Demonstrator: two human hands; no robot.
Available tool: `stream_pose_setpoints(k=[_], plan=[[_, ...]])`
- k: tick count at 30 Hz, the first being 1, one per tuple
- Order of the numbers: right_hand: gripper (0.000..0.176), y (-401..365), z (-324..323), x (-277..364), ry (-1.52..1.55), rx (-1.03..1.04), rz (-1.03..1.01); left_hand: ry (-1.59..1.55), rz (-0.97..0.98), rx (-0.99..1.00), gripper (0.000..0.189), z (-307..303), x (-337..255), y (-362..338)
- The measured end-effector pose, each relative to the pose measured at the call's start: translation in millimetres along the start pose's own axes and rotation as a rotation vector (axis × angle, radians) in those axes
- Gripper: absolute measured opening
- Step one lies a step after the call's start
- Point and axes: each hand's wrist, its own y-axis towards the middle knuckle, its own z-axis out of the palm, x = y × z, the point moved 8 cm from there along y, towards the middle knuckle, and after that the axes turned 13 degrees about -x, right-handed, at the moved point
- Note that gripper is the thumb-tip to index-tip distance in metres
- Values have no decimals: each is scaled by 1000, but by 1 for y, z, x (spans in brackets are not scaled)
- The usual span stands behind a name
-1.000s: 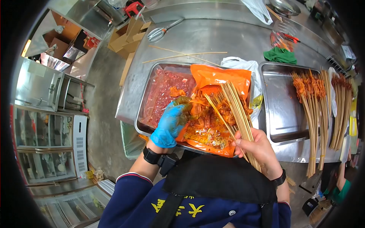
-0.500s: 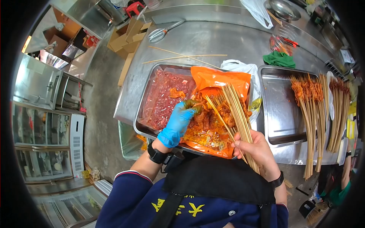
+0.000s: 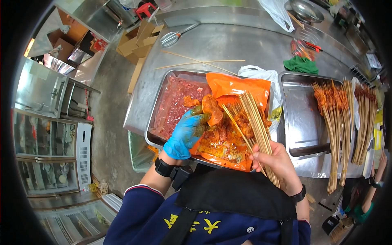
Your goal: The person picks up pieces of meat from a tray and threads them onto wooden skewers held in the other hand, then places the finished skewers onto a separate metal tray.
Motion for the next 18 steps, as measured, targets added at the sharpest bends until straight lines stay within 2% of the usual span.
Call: stream_pose_setpoints(k=[3,5,8,12,14,18], plan=[[10,-1,-2,0,2,-2,4,131,16,47,37,3,3,2],[10,0,-2,-1,8,6,6,-38,45,205,42,21,-2,-7],[10,1,-3,-3,12,1,1,-128,24,282,40,25,1,-7],[10,1,-2,-4,24,14,-6,-121,67,257,36,15,7,7],[10,1,-2,-4,26,17,-9,109,315,108,35,-8,8,21],[11,0,-1,-2,20,22,-16,109,409,114,30,5,-3,10]])
